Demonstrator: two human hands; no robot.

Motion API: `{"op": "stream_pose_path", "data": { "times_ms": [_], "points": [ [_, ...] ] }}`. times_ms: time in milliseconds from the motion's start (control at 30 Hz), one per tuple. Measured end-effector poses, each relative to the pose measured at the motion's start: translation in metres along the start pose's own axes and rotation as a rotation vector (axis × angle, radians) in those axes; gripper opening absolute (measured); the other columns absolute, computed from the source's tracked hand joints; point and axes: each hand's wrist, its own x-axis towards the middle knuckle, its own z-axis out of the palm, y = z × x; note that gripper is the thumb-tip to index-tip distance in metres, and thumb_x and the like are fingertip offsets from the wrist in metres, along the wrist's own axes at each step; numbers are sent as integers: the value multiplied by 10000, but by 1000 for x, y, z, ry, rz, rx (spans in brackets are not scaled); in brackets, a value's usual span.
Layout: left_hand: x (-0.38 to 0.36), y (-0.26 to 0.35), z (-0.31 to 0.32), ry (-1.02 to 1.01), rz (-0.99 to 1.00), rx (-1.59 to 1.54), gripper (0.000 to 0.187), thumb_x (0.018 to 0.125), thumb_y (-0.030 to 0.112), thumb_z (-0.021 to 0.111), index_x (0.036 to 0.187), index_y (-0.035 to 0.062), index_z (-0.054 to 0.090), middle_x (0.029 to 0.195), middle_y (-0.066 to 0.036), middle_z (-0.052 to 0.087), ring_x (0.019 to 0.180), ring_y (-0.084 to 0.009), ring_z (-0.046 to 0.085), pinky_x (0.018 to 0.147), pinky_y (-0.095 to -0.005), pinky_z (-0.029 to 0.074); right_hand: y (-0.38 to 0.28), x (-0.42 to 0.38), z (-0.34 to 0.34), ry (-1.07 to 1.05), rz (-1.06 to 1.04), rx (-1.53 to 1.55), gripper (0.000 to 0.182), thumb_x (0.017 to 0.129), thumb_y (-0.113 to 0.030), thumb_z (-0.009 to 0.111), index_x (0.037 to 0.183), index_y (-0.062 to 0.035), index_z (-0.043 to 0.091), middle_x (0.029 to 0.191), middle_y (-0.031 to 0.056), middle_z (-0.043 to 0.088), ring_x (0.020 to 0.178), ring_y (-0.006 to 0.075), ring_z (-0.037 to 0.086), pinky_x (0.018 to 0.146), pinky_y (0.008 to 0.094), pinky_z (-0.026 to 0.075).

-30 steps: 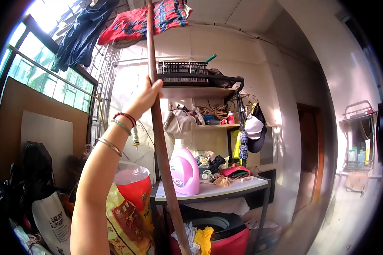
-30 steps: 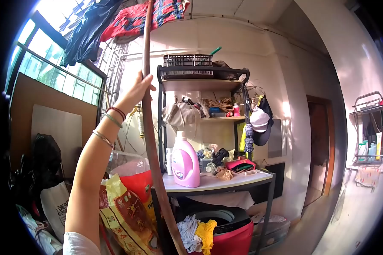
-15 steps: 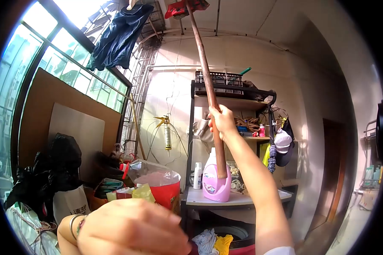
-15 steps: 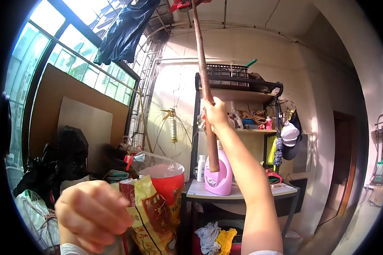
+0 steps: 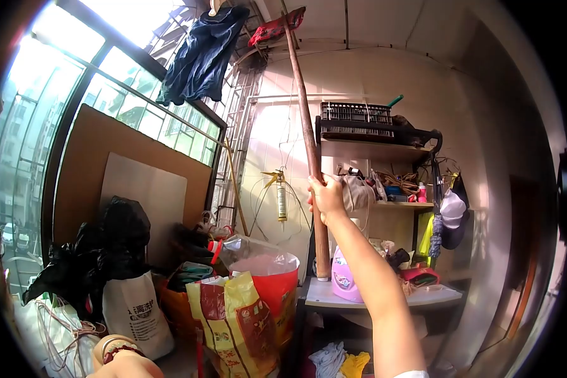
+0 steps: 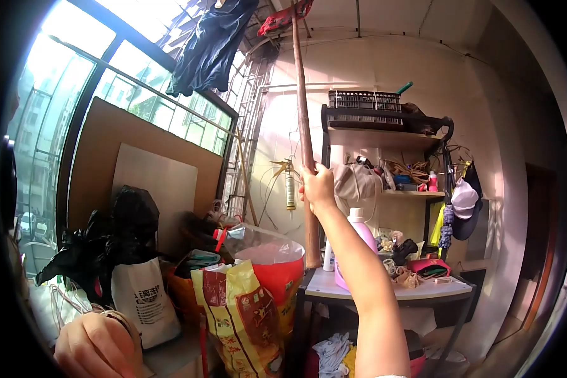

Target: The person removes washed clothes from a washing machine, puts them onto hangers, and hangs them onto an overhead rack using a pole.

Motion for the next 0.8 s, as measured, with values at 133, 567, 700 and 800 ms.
{"op": "stream_pose_path", "data": {
  "times_ms": [133, 567, 700, 800],
  "points": [
    [-31, -12, -5, -51, -71, 67, 99, 822, 172, 586, 872, 97, 544, 845, -64, 565, 698, -199, 569, 676, -340, 459, 30, -45, 7, -12, 14, 25, 164, 859, -146, 531, 951, -10, 525, 676, 26, 506, 435, 97, 475, 346, 235, 392],
    [-177, -116, 109, 560, -1261, -6, 586, 797, -40, 550, 1278, 39, 225, 1087, -125, 470, 691, -105, 536, 621, -233, 469, 179, -525, 13, -576, 939, 8, 319, 758, -144, 682, 1015, -11, 547, 738, 7, 586, 696, 95, 563, 673, 246, 462],
    [-187, -98, 130, 588, -1351, -46, 459, 785, 10, 612, 1165, 35, 355, 741, -10, 545, 566, -53, 507, 495, -198, 420, 248, -723, -73, -720, 776, -577, 548, 731, -315, 678, 1144, 2, 504, 997, 150, 604, 924, 250, 549, 808, 361, 433],
    [-208, -71, 131, 684, -1550, -173, 280, 806, 10, 577, 1056, 3, 452, 699, -23, 521, 507, -65, 461, 477, -189, 381, 230, -808, -202, -837, 1624, -454, 261, 772, -309, 583, 811, -51, 578, 753, 120, 526, 698, 213, 471, 608, 367, 375]
  ]
}}
